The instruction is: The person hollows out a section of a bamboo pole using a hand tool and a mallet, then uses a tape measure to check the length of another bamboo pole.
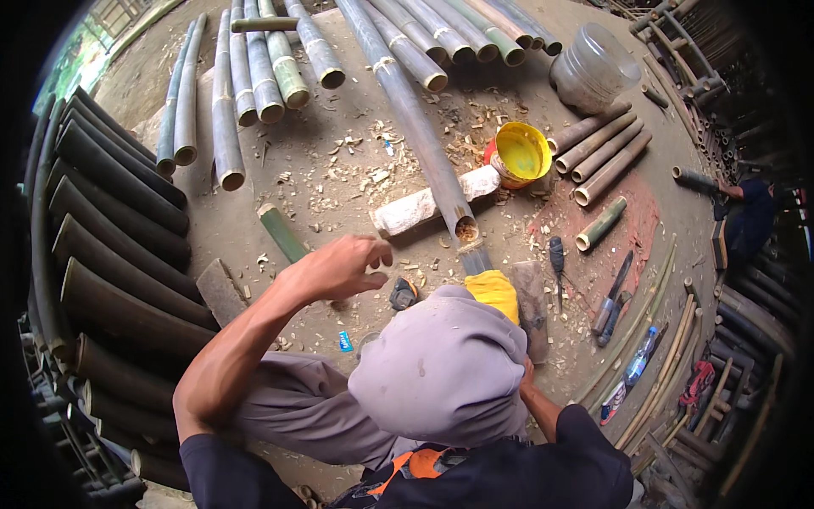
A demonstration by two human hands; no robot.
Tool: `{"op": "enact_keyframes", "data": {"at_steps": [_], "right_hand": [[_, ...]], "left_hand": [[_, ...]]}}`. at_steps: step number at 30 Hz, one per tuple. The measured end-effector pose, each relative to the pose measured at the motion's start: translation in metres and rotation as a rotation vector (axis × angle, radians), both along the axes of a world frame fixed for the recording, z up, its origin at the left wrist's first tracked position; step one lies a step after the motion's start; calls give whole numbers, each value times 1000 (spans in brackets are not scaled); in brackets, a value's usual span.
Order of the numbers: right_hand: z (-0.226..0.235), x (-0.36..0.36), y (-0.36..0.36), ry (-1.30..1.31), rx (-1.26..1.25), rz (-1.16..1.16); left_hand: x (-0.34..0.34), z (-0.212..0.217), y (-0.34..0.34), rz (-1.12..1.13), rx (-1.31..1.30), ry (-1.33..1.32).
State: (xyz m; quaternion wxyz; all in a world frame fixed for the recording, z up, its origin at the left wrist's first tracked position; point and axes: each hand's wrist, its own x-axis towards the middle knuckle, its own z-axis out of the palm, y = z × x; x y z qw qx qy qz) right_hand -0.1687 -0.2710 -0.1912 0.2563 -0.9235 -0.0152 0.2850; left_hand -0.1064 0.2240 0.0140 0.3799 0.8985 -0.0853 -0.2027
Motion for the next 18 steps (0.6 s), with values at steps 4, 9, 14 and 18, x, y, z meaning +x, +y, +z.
{"op": "enact_keyframes", "data": {"at_steps": [4,9,14,18], "right_hand": [[-28,-3,-19,-99,145,-34],[-54,3,-12,-53,-170,-195],[-50,7,-29,-158,-157,-169],[12,2,27,-296,-140,-105]], "left_hand": [[9,12,-10,-43,37,-36],[16,27,-35,-128,-26,-149],[15,22,-35,-94,74,-73],[1,23,-9,-14,157,-3]]}}
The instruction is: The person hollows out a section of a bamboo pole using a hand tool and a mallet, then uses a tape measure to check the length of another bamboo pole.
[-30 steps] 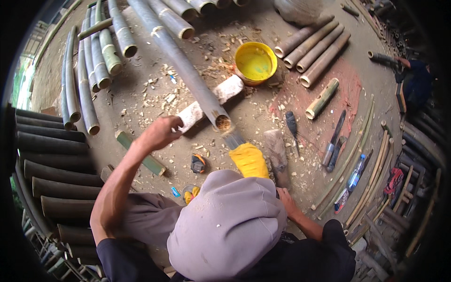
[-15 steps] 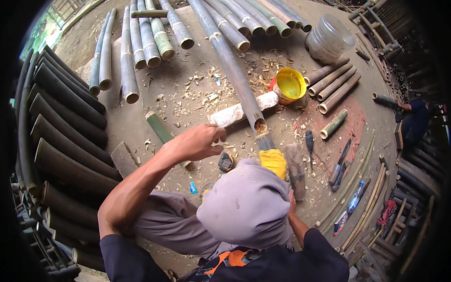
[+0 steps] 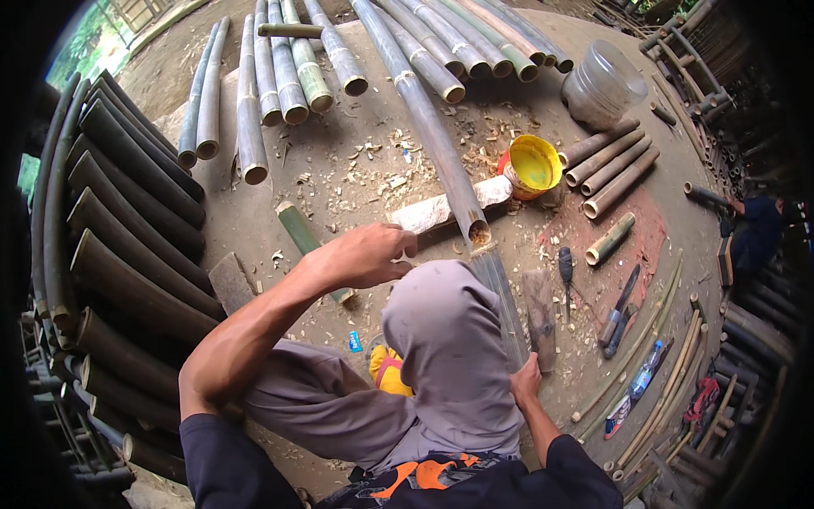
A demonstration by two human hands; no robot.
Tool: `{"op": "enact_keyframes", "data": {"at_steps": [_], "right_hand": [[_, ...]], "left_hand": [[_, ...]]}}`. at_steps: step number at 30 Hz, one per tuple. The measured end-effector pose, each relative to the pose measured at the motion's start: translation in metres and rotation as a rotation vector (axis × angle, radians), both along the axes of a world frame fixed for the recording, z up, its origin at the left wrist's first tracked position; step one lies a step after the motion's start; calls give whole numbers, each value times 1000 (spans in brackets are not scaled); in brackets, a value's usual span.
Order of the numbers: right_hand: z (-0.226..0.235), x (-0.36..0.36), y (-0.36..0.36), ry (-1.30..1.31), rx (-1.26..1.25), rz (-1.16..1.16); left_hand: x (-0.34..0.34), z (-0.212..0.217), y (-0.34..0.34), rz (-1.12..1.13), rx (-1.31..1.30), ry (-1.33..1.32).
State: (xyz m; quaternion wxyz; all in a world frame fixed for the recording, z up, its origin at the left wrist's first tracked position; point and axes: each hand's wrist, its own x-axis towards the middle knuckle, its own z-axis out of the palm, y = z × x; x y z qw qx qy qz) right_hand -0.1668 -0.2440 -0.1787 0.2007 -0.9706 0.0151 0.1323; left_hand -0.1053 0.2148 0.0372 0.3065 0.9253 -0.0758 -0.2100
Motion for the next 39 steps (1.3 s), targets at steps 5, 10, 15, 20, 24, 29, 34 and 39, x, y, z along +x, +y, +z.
{"op": "enact_keyframes", "data": {"at_steps": [5,10,15,20,24,29,34,39], "right_hand": [[41,9,10,78,-55,-43],[52,20,4,65,-85,63],[69,30,2,132,-100,144],[77,47,5,259,-35,204],[85,88,40,230,32,274],[94,168,108,212,206,438],[85,230,184,223,286,556],[60,249,250,-90,704,817]], "left_hand": [[2,6,-6,10,26,-32],[6,7,-15,12,18,-18],[12,-6,-11,31,-86,38],[18,-33,-6,74,6,200],[29,-54,-7,72,64,315],[42,-80,-17,151,12,275],[48,-120,-73,649,-590,513],[60,-151,-125,1139,-1604,518]]}}
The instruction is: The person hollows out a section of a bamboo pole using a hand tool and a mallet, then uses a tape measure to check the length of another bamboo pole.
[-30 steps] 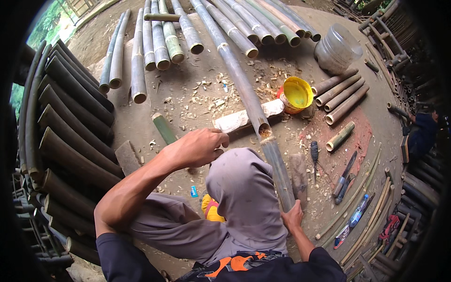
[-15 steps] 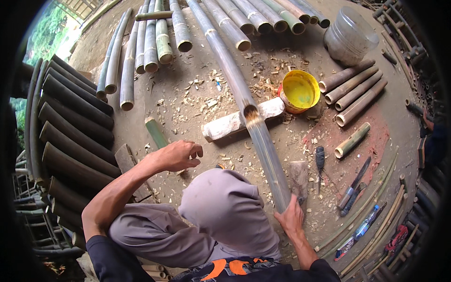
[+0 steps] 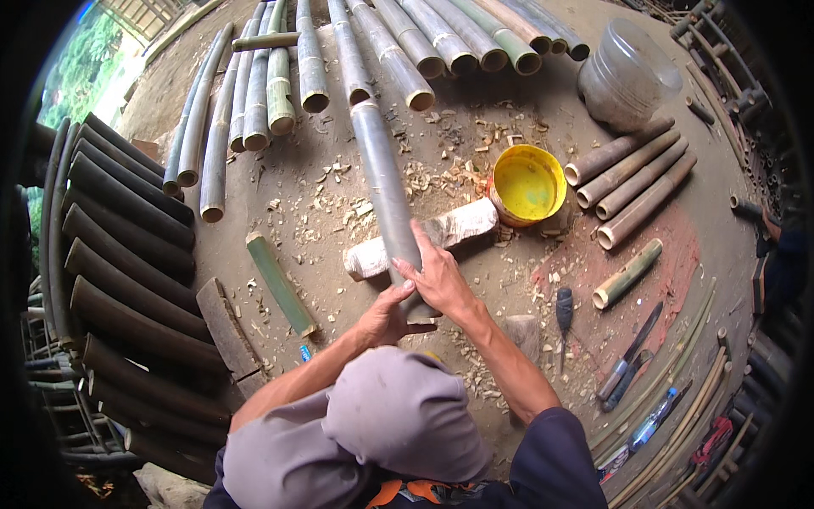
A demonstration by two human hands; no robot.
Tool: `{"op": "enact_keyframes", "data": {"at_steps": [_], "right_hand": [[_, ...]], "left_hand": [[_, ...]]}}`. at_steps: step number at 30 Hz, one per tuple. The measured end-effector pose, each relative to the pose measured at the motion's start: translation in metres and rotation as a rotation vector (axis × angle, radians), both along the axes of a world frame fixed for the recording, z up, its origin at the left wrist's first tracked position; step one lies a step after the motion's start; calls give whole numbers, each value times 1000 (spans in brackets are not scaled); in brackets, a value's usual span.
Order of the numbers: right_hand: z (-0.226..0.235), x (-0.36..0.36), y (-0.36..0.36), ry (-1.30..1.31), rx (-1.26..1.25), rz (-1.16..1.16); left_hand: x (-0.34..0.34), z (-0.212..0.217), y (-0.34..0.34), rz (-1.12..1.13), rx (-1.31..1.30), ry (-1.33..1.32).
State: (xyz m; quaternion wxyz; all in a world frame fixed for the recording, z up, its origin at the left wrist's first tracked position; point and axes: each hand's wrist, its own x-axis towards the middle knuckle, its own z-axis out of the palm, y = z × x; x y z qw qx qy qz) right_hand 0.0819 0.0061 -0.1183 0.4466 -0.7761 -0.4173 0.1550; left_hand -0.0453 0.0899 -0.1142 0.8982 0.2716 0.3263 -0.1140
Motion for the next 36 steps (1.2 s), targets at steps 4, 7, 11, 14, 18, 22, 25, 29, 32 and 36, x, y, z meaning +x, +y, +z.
{"op": "enact_keyframes", "data": {"at_steps": [4,7,11,14,18,22,25,29,32,36], "right_hand": [[35,42,31,398,-157,-175],[-5,111,60,-284,-40,-396],[-3,175,123,-468,-191,-480],[-16,197,156,-264,-229,-443],[-36,205,163,-267,-66,-498],[-38,210,157,-180,0,-543],[-30,196,161,160,125,-549],[-24,168,158,578,283,-484],[-19,157,158,859,359,-434],[-22,176,168,1306,622,-333]], "left_hand": [[9,-20,19,242,80,42],[15,-13,26,250,56,31],[14,-9,26,245,79,6],[12,-17,25,255,115,21],[10,-19,22,293,165,61],[8,-19,23,314,158,16],[4,-20,23,362,139,-15],[6,-21,21,371,133,-24],[6,-15,19,379,149,-25],[10,-15,18,379,147,-43]]}}
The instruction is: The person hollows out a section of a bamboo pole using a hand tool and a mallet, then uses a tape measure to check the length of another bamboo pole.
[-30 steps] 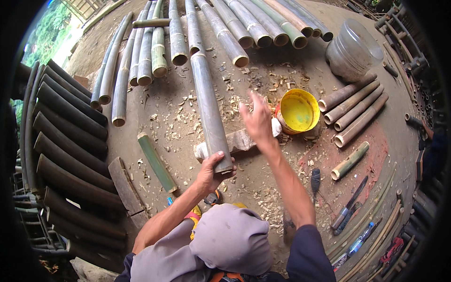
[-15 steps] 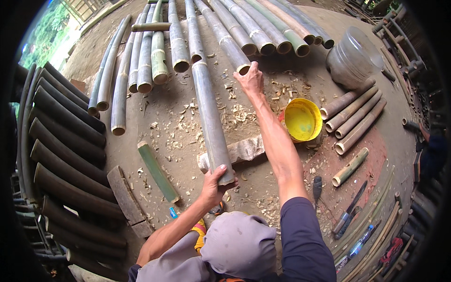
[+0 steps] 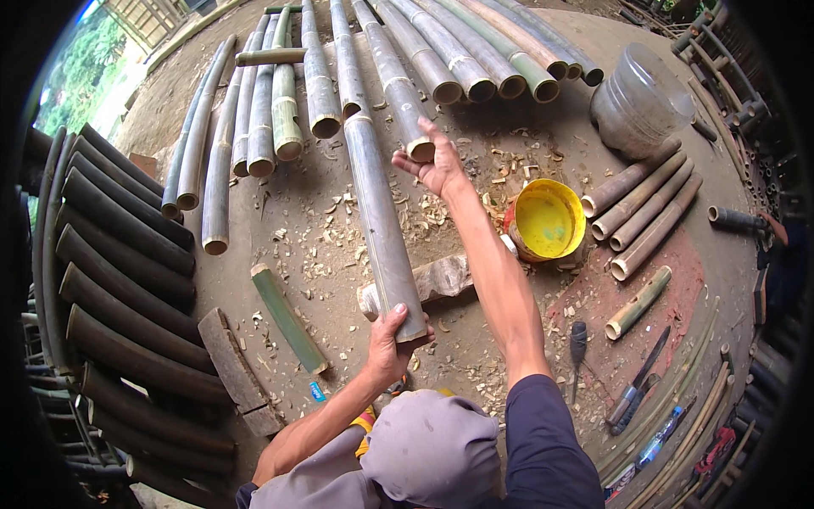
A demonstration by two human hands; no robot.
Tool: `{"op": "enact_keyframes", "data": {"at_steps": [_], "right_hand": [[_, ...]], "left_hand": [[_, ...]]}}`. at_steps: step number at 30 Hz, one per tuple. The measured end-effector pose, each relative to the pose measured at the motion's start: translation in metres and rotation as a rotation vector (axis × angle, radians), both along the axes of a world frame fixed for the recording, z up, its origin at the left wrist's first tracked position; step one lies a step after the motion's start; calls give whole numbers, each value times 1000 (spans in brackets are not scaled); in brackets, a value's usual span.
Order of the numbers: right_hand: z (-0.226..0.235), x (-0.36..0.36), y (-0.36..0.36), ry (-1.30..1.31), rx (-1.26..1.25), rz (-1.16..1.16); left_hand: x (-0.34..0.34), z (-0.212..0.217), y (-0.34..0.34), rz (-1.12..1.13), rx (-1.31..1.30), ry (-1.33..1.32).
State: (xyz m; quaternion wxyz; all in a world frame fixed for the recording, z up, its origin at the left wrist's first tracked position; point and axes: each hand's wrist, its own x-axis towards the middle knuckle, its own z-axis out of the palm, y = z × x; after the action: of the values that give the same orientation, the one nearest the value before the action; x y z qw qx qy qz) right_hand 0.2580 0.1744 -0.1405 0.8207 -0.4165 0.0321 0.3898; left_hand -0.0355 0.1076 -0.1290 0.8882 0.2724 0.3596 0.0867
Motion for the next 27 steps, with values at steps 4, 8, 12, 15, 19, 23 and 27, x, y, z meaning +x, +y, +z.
{"op": "enact_keyframes", "data": {"at_steps": [4,8,12,15,19,23,27], "right_hand": [[-2,1,11,-303,-236,41],[18,-34,30,-1012,-819,99],[19,-29,21,-1328,-1098,141],[19,-24,13,-1440,-1157,136],[6,-22,12,-1562,-1253,156],[4,-21,7,-1406,-1191,225],[4,-16,7,-1336,-1157,162]], "left_hand": [[2,-1,-2,4,27,21],[2,-6,-3,11,60,46],[2,-2,-8,53,43,57],[8,5,-14,60,34,69],[14,11,-23,63,17,52],[17,23,-24,77,52,66],[19,35,-21,62,9,46]]}}
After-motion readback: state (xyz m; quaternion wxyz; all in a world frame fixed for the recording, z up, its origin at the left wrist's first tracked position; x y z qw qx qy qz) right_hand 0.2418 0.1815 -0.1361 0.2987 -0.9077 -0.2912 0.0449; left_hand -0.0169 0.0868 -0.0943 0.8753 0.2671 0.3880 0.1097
